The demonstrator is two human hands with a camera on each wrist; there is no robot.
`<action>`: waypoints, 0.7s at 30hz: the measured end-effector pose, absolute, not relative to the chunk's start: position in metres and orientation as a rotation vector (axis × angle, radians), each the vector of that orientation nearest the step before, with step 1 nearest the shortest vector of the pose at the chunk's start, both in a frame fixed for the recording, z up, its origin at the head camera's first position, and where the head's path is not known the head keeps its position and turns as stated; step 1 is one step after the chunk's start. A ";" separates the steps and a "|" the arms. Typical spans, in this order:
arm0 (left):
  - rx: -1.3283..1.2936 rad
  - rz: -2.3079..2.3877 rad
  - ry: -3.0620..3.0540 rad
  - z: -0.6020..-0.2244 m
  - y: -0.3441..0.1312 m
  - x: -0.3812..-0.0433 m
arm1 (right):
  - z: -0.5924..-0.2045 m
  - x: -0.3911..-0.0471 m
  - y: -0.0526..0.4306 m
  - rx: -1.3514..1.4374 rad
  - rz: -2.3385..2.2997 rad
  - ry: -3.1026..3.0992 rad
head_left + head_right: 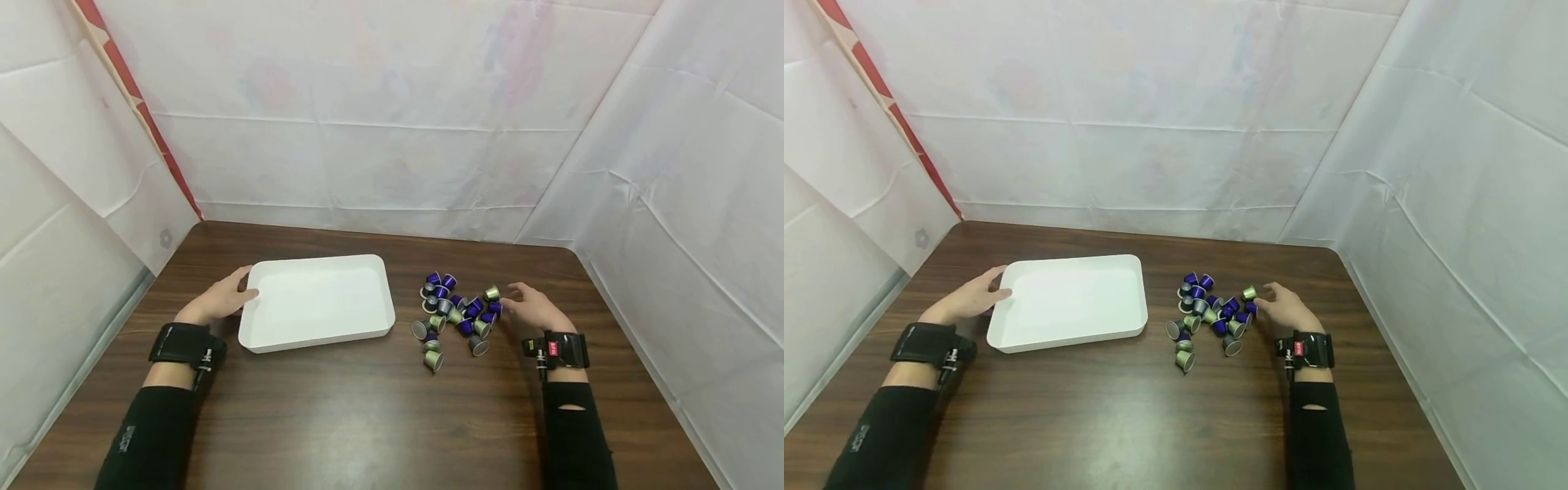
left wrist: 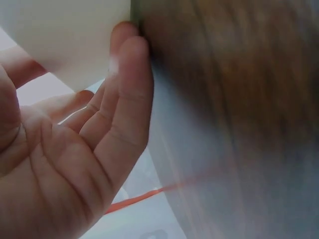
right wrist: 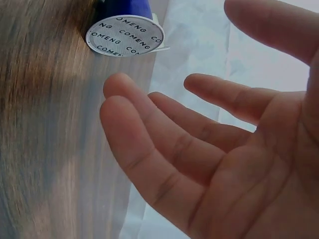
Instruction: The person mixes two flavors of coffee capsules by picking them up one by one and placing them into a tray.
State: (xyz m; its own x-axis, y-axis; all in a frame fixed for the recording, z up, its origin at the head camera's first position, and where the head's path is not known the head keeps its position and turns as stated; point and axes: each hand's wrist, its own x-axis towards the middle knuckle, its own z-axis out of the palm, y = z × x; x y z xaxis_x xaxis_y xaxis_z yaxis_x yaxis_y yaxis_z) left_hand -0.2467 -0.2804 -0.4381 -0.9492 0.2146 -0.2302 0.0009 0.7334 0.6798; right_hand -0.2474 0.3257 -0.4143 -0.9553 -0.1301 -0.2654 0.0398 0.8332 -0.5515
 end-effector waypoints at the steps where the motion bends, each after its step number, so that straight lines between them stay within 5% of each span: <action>1: 0.174 1.031 2.642 -0.438 -0.279 -0.245 | -0.414 -0.246 0.324 -0.075 -0.812 2.727; 21: 0.253 0.933 2.677 -0.435 -0.272 -0.232 | -0.423 -0.245 0.312 -0.152 -0.698 2.774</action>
State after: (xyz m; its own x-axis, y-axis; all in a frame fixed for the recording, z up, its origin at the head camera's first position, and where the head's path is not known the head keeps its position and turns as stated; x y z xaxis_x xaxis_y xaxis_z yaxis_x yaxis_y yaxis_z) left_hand -0.2323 -0.2723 -0.4355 -0.9412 0.2591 -0.2169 0.0681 0.7741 0.6293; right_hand -0.2452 0.3122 -0.4226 -0.9565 -0.1673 -0.2392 -0.0343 0.8781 -0.4773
